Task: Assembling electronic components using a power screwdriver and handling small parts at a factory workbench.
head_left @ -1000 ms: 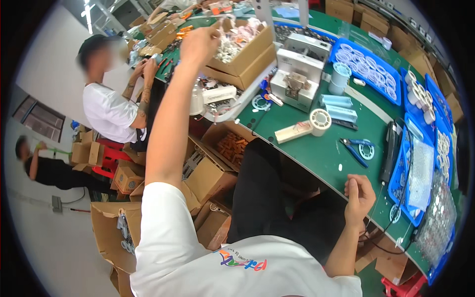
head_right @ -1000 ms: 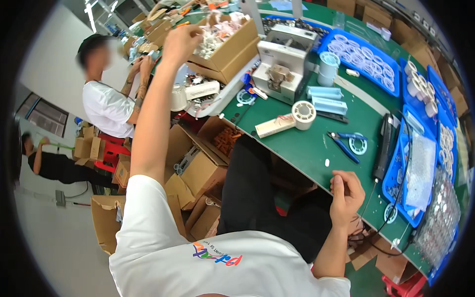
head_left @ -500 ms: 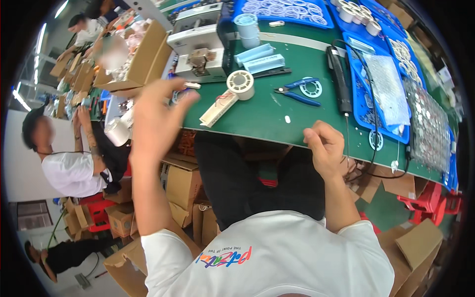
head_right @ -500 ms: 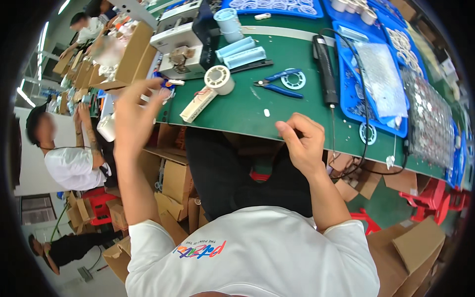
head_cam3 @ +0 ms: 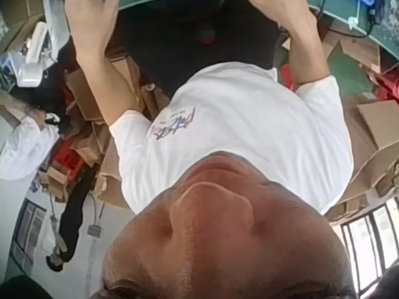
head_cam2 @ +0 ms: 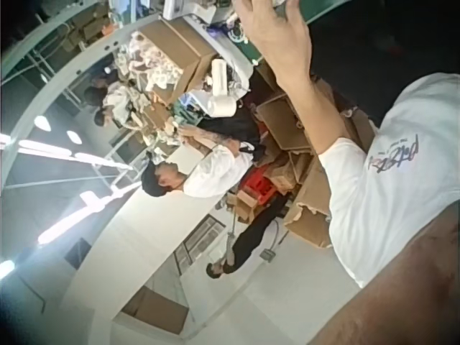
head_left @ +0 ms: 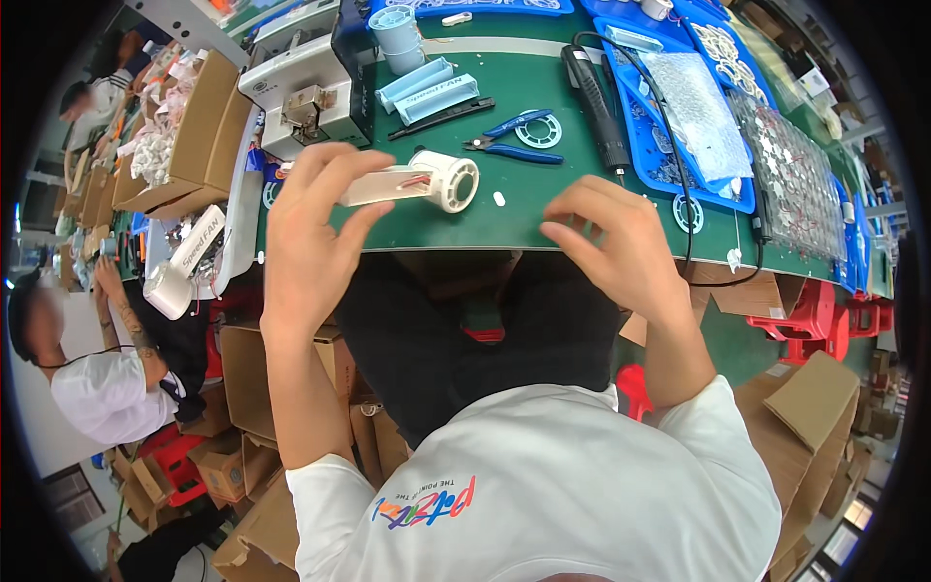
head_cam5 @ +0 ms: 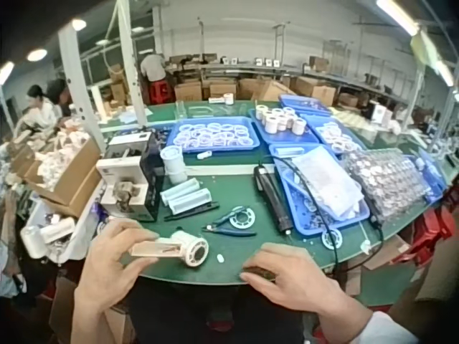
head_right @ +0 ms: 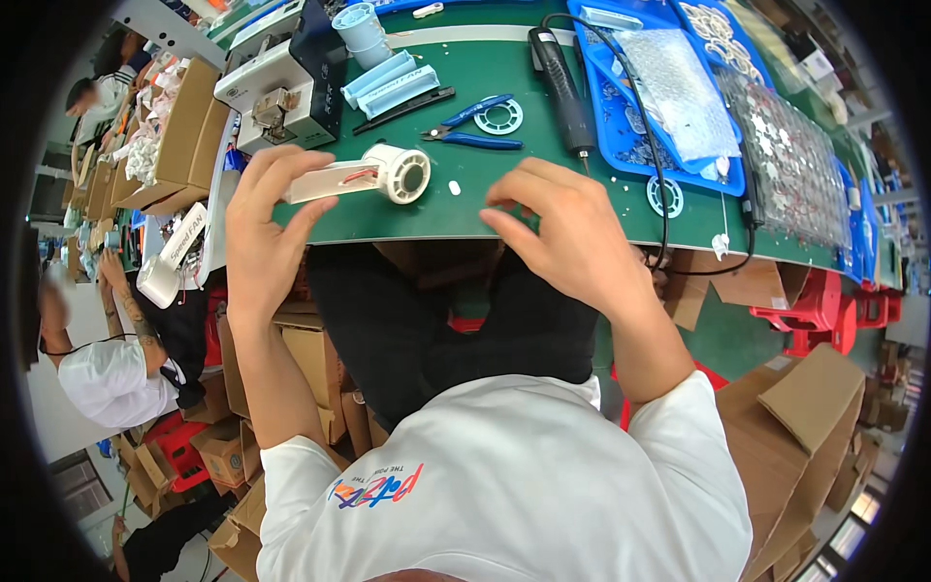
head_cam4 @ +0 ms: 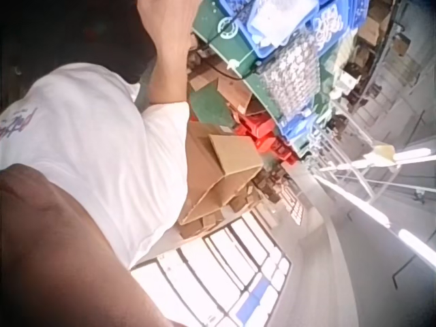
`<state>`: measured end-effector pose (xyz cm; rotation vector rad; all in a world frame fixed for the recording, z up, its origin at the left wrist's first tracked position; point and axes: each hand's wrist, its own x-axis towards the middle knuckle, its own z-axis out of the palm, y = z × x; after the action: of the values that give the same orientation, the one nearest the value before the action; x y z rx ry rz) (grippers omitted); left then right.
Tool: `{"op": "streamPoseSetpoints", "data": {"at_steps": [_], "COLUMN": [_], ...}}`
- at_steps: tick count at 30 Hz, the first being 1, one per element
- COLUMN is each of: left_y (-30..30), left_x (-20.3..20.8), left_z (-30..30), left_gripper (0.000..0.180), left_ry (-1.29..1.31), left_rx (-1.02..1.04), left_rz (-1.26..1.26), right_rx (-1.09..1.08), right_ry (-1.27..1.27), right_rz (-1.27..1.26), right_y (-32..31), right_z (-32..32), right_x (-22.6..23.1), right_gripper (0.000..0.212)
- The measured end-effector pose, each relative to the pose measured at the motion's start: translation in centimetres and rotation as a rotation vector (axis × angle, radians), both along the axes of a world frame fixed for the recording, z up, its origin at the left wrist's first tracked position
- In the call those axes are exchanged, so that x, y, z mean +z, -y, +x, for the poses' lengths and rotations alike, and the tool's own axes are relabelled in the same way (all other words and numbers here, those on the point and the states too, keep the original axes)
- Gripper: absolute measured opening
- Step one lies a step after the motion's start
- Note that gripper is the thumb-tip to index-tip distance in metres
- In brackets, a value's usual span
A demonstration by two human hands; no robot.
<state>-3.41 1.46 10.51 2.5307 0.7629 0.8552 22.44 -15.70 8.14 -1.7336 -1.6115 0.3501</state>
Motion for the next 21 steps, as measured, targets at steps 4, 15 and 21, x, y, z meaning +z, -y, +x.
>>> {"op": "streamPoseSetpoints", "data": {"at_steps": [4, 15, 21], "left_y": [0.1, 2.0, 4.3], "left_x": [-0.5, -2.6, -4.0], "left_z": [2.2, 7.3, 7.1], "left_gripper": [0.043, 0.043, 0.032], "left_ry": [0.105, 0.468, 0.393], "left_rx": [-0.120, -0.257, -0.188], "left_rz": [-0.036, -0.383, -0.200], "right_rx": [0.046, 0.284, 0.286], "right_ry": [0.160, 0.038, -0.129], "right_rz": [-0.012, -0.130, -0.116], "right_y": [-1.1, -6.5, -6.0], "right_z": [0.4, 1.5, 2.9], "right_x": [0.3, 1.9, 0.5], "right_gripper": [0.017, 0.026, 0.029]}}
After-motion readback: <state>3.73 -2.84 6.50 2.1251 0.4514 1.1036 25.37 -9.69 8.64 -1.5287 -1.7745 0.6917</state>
